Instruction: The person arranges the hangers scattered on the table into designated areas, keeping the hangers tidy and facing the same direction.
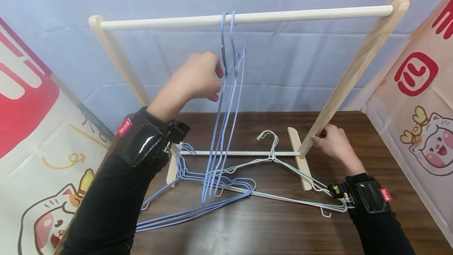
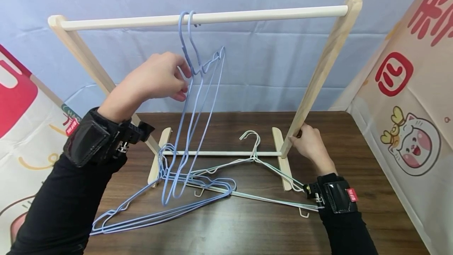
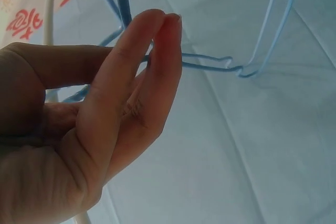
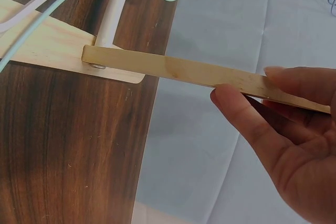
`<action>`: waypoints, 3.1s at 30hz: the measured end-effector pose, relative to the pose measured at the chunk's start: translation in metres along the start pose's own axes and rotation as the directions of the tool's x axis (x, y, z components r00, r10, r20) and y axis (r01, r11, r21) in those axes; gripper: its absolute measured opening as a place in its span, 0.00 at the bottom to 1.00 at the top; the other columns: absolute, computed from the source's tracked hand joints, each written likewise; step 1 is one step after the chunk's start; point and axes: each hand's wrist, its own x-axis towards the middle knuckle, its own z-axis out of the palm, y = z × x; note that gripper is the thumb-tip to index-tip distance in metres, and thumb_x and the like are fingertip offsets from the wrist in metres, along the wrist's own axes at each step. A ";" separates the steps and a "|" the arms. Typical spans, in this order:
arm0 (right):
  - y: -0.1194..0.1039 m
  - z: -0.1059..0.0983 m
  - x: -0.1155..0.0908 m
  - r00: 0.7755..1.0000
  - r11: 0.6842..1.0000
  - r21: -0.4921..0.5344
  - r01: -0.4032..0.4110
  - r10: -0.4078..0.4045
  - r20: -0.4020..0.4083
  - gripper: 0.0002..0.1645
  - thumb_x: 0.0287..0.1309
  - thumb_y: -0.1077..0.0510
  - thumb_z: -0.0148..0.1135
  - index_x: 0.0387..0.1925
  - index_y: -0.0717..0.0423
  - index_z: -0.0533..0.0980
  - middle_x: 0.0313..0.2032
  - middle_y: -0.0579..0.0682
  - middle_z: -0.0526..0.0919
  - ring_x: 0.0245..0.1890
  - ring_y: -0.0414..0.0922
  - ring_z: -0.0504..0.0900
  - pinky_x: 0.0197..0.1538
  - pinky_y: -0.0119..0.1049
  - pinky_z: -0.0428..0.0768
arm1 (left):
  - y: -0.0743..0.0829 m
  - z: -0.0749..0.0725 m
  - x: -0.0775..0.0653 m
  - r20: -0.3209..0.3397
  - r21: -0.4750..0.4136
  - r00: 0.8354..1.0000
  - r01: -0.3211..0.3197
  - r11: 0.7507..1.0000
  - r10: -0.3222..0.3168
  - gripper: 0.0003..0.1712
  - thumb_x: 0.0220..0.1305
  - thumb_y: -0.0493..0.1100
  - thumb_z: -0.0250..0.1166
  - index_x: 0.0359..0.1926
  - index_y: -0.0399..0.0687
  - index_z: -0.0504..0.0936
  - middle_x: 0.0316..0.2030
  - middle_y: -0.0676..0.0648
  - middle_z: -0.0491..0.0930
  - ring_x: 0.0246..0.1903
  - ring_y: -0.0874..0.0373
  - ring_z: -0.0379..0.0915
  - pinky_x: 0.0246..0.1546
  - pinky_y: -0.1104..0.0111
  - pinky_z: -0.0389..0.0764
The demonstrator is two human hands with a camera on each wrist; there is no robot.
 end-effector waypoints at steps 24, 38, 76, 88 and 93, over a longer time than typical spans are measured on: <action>0.000 -0.002 -0.002 1.000 1.000 0.002 0.002 -0.002 0.002 0.19 0.58 0.65 0.54 0.46 0.78 0.67 0.38 0.75 0.75 0.35 0.62 0.80 0.26 0.39 0.78 | -0.048 0.018 0.013 0.014 0.101 0.995 0.093 0.991 -0.095 0.15 0.50 0.28 0.51 0.40 0.35 0.75 0.38 0.40 0.78 0.28 0.53 0.80 0.39 0.63 0.75; 0.002 -0.004 -0.003 1.000 1.000 -0.012 0.004 -0.005 -0.015 0.17 0.57 0.65 0.55 0.44 0.77 0.68 0.35 0.72 0.76 0.33 0.60 0.81 0.25 0.37 0.77 | -0.098 0.052 0.014 0.135 0.012 0.978 0.157 0.987 -0.158 0.14 0.50 0.27 0.52 0.40 0.33 0.74 0.27 0.40 0.78 0.19 0.57 0.78 0.25 0.69 0.79; 0.000 -0.003 -0.003 1.000 1.000 0.005 -0.012 0.012 -0.005 0.19 0.58 0.65 0.55 0.46 0.78 0.67 0.36 0.72 0.76 0.32 0.58 0.81 0.26 0.39 0.77 | -0.215 0.174 -0.019 0.200 -0.141 0.929 0.341 0.929 -0.311 0.06 0.47 0.26 0.51 0.24 0.37 0.73 0.20 0.42 0.74 0.15 0.56 0.75 0.18 0.68 0.77; 0.000 -0.002 -0.003 1.000 1.000 0.002 -0.016 0.016 -0.005 0.19 0.58 0.65 0.55 0.46 0.78 0.67 0.35 0.72 0.76 0.33 0.59 0.81 0.26 0.39 0.78 | -0.225 0.193 -0.029 0.148 0.022 0.926 0.347 0.938 -0.346 0.05 0.39 0.31 0.55 0.15 0.45 0.73 0.13 0.46 0.74 0.13 0.56 0.70 0.14 0.69 0.69; 0.000 -0.003 -0.003 1.000 1.000 -0.002 -0.017 0.017 -0.010 0.19 0.58 0.65 0.55 0.46 0.78 0.67 0.35 0.72 0.76 0.33 0.59 0.81 0.26 0.38 0.77 | -0.229 0.197 -0.030 0.136 0.073 0.919 0.363 0.929 -0.370 0.08 0.40 0.37 0.67 0.16 0.46 0.75 0.14 0.48 0.73 0.17 0.55 0.70 0.17 0.66 0.69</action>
